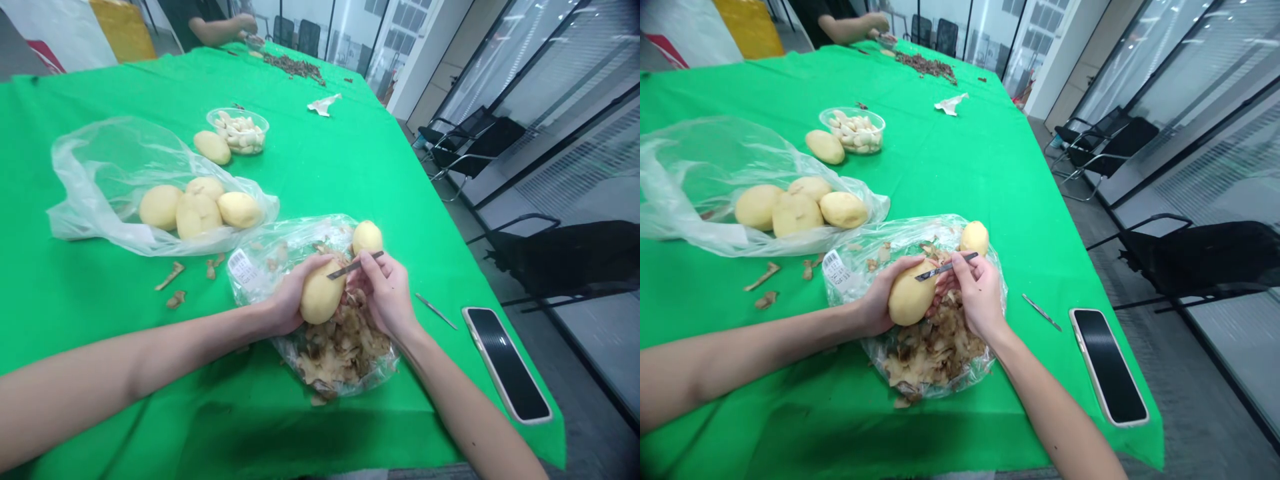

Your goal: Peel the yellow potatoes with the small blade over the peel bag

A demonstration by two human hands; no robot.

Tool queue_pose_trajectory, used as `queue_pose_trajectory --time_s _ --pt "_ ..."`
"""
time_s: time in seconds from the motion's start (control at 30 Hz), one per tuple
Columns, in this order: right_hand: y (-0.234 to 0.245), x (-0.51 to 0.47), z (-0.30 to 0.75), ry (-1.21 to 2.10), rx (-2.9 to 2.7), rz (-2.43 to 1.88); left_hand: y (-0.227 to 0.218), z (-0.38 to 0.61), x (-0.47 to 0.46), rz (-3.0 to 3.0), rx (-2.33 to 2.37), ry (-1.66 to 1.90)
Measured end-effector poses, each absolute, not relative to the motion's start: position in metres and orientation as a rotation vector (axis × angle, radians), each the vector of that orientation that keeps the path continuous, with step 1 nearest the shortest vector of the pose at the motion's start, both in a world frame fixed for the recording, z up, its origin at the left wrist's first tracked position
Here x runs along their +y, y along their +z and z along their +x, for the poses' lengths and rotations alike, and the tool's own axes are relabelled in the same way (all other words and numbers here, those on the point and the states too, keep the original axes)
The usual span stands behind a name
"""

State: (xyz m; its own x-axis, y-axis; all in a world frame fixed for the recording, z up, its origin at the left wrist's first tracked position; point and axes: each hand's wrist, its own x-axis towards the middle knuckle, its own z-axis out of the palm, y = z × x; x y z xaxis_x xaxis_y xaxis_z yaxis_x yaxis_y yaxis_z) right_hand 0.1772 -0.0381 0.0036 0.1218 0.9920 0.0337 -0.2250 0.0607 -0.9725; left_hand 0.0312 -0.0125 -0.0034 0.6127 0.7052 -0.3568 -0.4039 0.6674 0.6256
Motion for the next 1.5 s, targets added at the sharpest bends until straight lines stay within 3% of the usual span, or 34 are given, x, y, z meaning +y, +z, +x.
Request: queue_pose_trajectory --time_s 1.5 --pt "0.0047 -0.0418 0.1795 1.203 -1.076 -1.022 -0.002 0.0334 -0.013 0.649 0.591 0.627"
